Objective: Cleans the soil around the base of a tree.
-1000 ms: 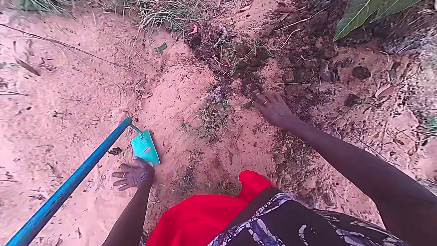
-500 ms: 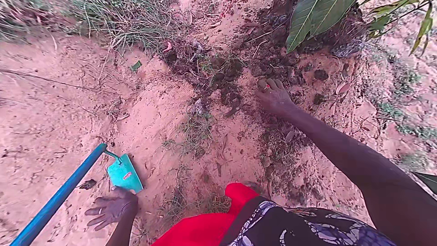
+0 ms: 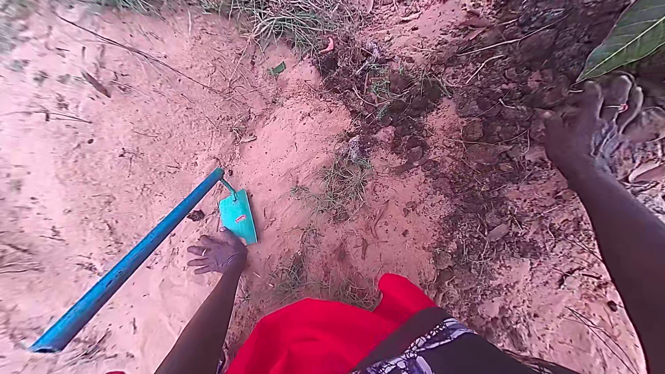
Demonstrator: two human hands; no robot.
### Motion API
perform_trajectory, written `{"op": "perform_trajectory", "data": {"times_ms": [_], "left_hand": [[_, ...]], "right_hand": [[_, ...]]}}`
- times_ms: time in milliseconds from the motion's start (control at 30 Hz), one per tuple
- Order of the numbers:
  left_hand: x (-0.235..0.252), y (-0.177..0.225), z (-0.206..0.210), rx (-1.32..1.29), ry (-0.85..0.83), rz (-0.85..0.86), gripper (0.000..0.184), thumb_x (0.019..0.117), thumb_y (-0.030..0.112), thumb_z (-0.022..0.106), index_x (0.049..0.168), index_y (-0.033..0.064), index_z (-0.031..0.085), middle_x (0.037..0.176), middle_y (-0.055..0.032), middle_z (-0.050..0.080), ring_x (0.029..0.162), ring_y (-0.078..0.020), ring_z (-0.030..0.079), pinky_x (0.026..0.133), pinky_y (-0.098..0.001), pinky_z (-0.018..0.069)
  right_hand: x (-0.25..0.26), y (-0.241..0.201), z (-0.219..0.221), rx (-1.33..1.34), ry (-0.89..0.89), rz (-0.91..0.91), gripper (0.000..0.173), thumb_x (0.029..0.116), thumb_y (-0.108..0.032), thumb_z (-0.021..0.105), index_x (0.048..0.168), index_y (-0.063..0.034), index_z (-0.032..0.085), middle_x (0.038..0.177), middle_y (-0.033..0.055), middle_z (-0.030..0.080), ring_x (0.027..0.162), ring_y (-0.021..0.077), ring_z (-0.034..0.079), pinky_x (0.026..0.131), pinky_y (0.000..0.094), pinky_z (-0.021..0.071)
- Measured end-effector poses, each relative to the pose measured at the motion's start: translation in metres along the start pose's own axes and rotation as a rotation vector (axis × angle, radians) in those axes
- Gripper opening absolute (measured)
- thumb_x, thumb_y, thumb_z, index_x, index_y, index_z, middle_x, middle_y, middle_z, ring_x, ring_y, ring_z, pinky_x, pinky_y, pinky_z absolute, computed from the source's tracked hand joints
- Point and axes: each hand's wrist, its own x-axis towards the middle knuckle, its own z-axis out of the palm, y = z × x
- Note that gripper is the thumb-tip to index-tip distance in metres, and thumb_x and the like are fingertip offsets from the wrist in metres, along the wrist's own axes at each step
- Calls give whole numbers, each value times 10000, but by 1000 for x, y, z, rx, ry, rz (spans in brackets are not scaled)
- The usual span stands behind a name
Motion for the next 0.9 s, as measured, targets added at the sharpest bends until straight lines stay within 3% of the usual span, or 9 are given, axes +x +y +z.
{"op": "perform_trajectory", "data": {"times_ms": [167,233,300,400,567,700,800,900], "left_hand": [[-5,14,2,-92,-19,-117,715,1053,602,270,1639,193,288,1731,-152,99,1573,-461,107,1178,-740,159],[-8,21,-1,-130,-34,-167,703,1060,588,275,1646,199,270,1736,-146,72,1576,-462,82,1178,-746,145],[-9,19,-1,-143,-17,-140,698,1059,580,289,1631,181,312,1729,-163,99,1572,-470,100,1179,-743,137],[-13,4,-3,-148,5,-50,697,1049,587,307,1600,166,382,1713,-167,184,1562,-455,166,1199,-694,139],[-12,4,-1,-104,11,-58,679,1061,559,283,1595,154,390,1708,-176,195,1558,-455,181,1195,-697,138],[-11,6,2,-103,26,-72,684,1057,555,299,1584,132,404,1706,-192,188,1555,-474,171,1189,-707,139],[-11,4,6,-93,52,-71,690,1050,556,304,1570,119,422,1699,-199,207,1551,-483,179,1185,-713,143],[-10,-1,8,-112,63,-56,710,1048,561,286,1575,100,402,1696,-222,191,1550,-496,163,1184,-719,144]], "right_hand": [[-29,-62,48,18,-109,-564,435,1007,-219,620,1398,-29,599,1577,270,427,1485,565,280,1154,760,192],[-24,-100,70,45,-175,-758,415,979,-153,661,1367,-14,619,1547,269,469,1448,571,346,1136,735,273],[-11,-145,91,81,-274,-827,449,973,-150,703,1385,-3,601,1530,267,484,1444,544,378,1137,690,340],[9,-223,116,160,-448,-720,523,1011,-193,668,1470,-3,506,1552,261,451,1434,494,423,1120,638,409],[53,-331,160,281,-552,-393,807,982,-394,690,1596,-32,310,1534,308,447,1393,517,461,1099,699,397],[86,-363,199,329,-564,-221,945,922,-491,736,1629,-86,256,1504,319,474,1373,519,474,1085,701,399],[99,-368,212,371,-652,-158,953,907,-425,788,1633,-130,247,1452,318,522,1339,495,522,1072,672,426],[100,-371,224,435,-635,-132,887,869,-357,833,1601,-195,359,1453,294,534,1335,487,521,1076,675,411]]}}
